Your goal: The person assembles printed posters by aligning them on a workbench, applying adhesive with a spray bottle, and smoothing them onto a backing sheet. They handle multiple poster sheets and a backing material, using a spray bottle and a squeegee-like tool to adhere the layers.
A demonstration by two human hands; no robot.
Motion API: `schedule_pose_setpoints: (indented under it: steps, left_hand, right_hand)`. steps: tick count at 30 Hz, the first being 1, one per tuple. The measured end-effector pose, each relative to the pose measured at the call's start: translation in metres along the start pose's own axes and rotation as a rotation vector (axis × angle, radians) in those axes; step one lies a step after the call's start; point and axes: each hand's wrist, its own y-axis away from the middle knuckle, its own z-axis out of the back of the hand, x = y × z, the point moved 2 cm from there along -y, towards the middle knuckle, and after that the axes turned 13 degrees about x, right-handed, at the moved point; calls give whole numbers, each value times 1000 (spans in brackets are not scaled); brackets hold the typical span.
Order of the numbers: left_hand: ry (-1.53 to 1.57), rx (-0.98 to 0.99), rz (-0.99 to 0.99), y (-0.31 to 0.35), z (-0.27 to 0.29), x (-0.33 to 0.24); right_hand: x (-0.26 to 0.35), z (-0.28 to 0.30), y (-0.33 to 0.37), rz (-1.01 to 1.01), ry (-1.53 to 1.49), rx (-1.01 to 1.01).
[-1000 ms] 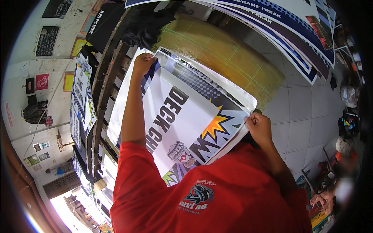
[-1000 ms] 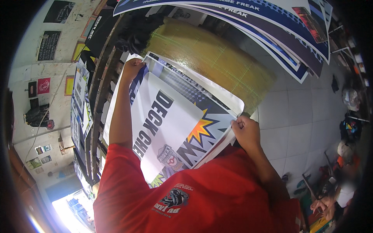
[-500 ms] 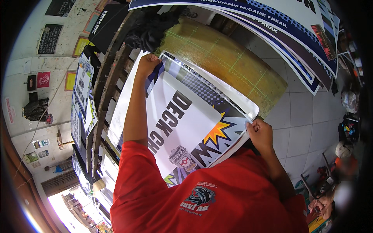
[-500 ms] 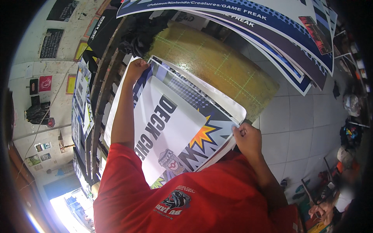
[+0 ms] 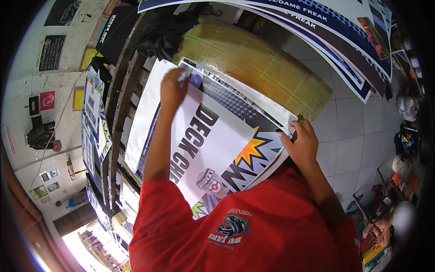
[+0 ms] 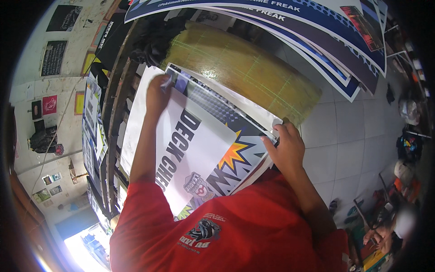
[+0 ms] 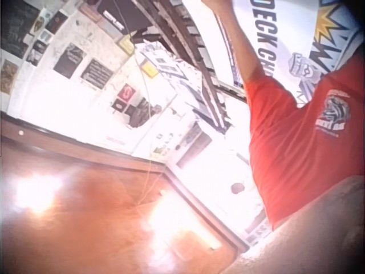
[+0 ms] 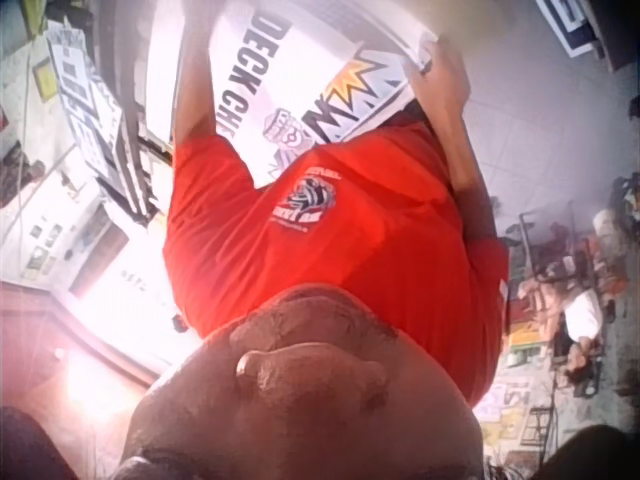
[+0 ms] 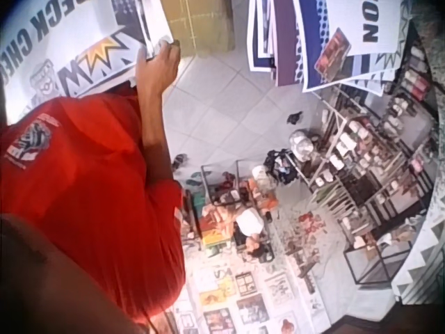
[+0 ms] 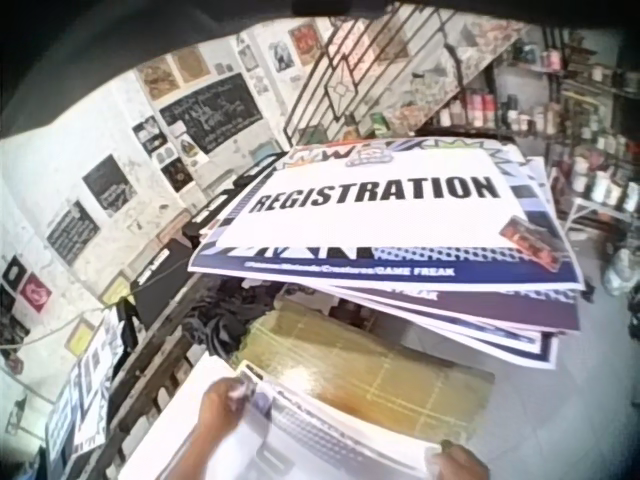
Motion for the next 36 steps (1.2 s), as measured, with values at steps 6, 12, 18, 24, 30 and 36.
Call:
schedule_pose_setpoints:
  steps: [6,12,18,24,30,36]
  left_hand:
    - [-158,360,-45,65,-28,-86]
    - [-200,375,-86,73,-44,-91]
    - [-121,395,-73,72,-49,-91]
    - [-87,377,-69,73,-51,-90]
    - [-105,390,-76,71,-49,-92]
    - [-132,416,-72,71,-48,-92]
  right_hand:
    - [-3,-3,-6,22,11,-8]
    - [-1,-2,-7,-15,-20,33]
    - [0,-3,-6,24,-4,51]
    - [-5,-4,-3,43,-23,41]
    - [-5,-2,-2,22,-35,84]
    - [-6,-2,-2,20,-45,99]
